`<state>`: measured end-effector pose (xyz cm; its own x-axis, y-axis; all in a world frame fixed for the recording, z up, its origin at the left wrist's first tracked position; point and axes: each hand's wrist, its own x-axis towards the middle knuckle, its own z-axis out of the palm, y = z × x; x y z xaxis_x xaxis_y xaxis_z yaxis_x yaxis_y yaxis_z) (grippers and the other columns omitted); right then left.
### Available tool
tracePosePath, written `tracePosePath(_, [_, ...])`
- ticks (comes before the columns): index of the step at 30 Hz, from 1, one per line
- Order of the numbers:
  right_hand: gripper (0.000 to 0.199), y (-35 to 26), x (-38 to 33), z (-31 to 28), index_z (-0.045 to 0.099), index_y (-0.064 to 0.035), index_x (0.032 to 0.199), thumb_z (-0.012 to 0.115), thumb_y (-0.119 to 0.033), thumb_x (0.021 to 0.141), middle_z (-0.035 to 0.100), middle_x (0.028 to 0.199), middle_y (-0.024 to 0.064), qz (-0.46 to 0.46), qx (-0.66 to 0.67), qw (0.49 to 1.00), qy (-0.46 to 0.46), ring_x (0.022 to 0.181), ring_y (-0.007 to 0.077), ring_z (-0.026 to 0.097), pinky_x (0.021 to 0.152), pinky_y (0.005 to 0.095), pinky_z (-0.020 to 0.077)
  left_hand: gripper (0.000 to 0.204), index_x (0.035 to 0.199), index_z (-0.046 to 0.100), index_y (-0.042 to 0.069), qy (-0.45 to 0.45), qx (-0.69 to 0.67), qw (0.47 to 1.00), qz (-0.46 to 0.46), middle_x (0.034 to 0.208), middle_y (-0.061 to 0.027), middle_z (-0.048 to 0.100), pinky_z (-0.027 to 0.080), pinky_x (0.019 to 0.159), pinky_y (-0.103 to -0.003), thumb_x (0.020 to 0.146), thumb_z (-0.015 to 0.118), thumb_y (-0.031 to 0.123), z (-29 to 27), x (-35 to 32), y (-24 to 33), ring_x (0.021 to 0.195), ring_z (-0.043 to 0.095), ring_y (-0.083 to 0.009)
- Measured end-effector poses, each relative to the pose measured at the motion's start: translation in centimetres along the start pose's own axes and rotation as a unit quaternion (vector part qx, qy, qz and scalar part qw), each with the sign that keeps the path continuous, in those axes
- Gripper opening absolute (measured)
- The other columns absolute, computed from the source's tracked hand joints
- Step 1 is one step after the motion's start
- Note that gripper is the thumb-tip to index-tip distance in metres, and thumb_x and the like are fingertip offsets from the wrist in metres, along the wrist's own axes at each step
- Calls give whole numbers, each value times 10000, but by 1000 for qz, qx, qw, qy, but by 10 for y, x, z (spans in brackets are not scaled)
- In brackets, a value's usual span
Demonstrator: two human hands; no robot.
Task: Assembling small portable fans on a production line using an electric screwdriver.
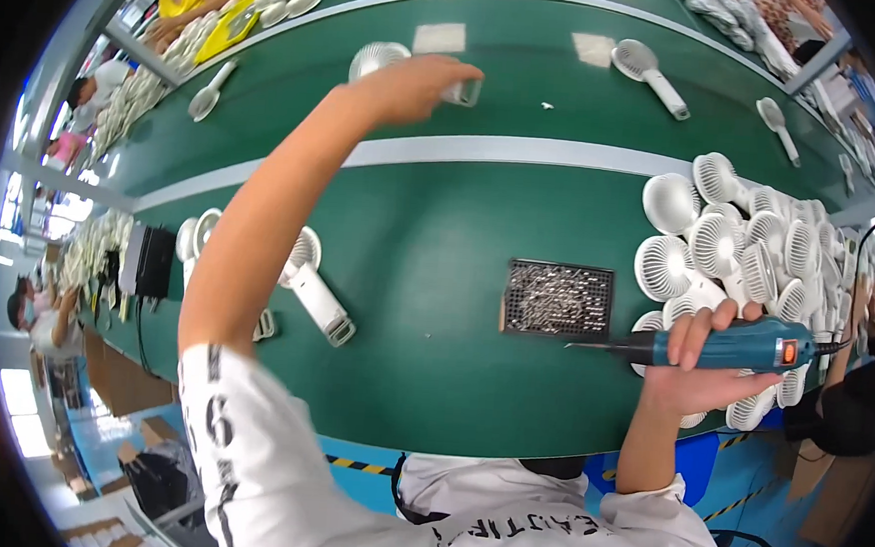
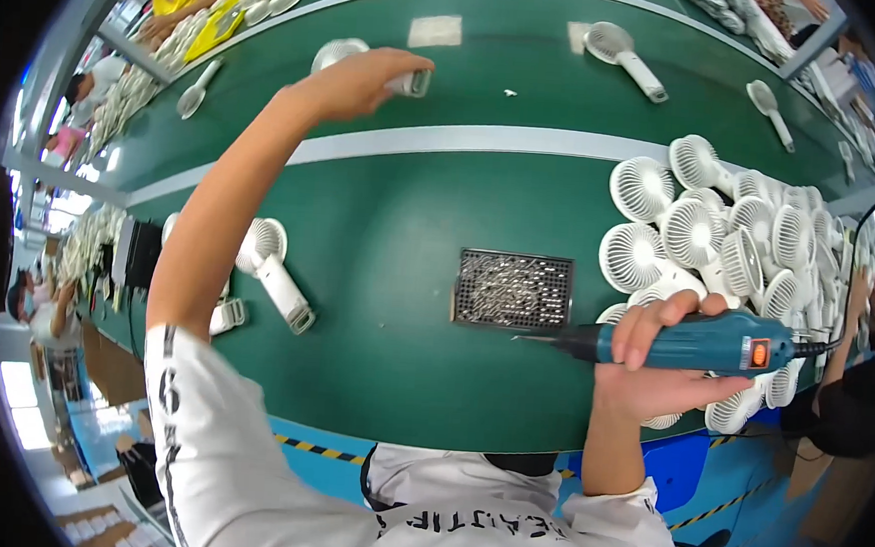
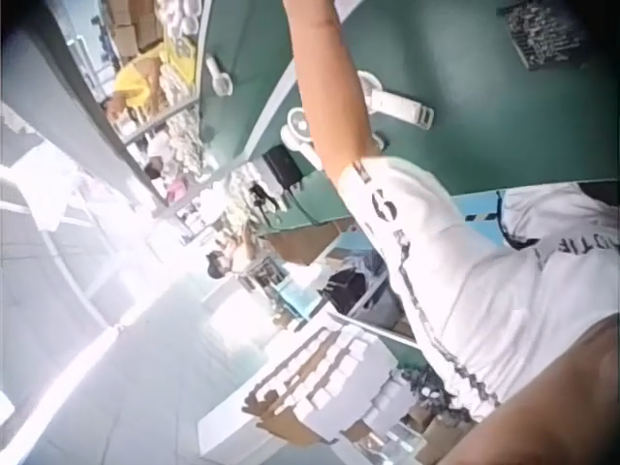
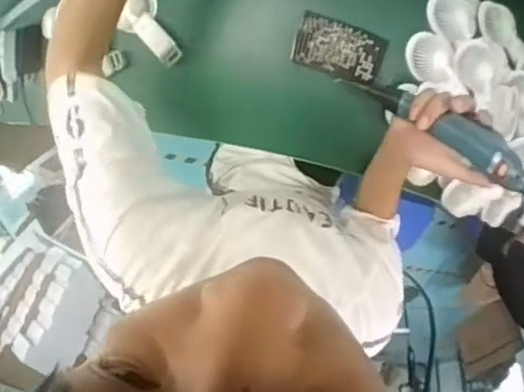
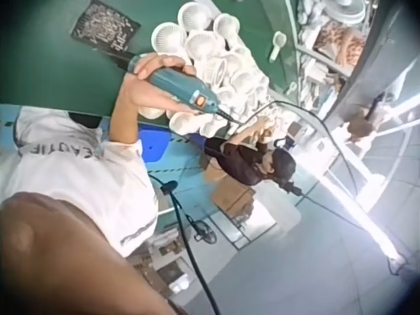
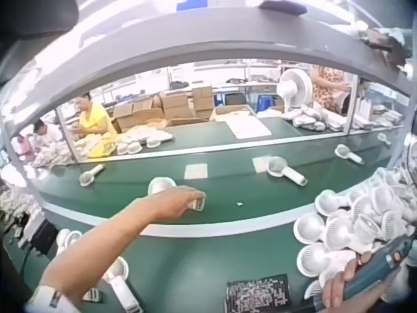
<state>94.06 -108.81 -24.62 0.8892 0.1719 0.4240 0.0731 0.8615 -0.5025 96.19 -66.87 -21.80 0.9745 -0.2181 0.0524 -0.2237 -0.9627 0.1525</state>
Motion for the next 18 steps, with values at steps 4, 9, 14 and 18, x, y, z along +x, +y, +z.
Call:
tracePosePath(4, [711, 9, -4, 8, 458, -27, 1145, 395, -694, 908, 557, 893, 136, 18, 17, 1000, 6, 401, 144, 436, 338, 263, 354, 594, 1329, 509, 128, -131, 128, 983, 28, 1316, -98, 548, 427, 1043, -378, 803, 484, -150, 32, 41, -65, 1231, 503, -309])
tracePosePath(9, [723, -5, 7, -4, 445, -21, 1166, 430, -693, 899, 556, 887, 130, 10, -23, 1000, -8, 412, 144, 457, 344, 257, 366, 723, 1304, 544, 157, 15, 92, 994, 56, 1462, -58, 431, 281, 1167, -466, 676, 544, -201, 9, -18, 21, 1406, 314, -301])
tracePosePath(14, [726, 2, -15, -2, 470, -48, 1190, 443, -706, 887, 590, 904, 142, 52, 13, 998, -24, 425, 169, 498, 372, 296, 401, 636, 1270, 565, 186, -252, 105, 960, -62, 1481, -55, 411, 231, 1169, -521, 668, 673, 10, 2, -209, 108, 1425, 298, -297])
tracePosePath(18, [706, 12, -16, 6, 482, -58, 1190, 446, -696, 890, 597, 908, 140, 59, 34, 997, -20, 425, 176, 496, 373, 318, 392, 496, 1215, 590, 136, -183, 80, 980, 6, 1220, -97, 582, 383, 1101, -447, 734, 712, 134, 27, -242, 104, 1226, 530, -275])
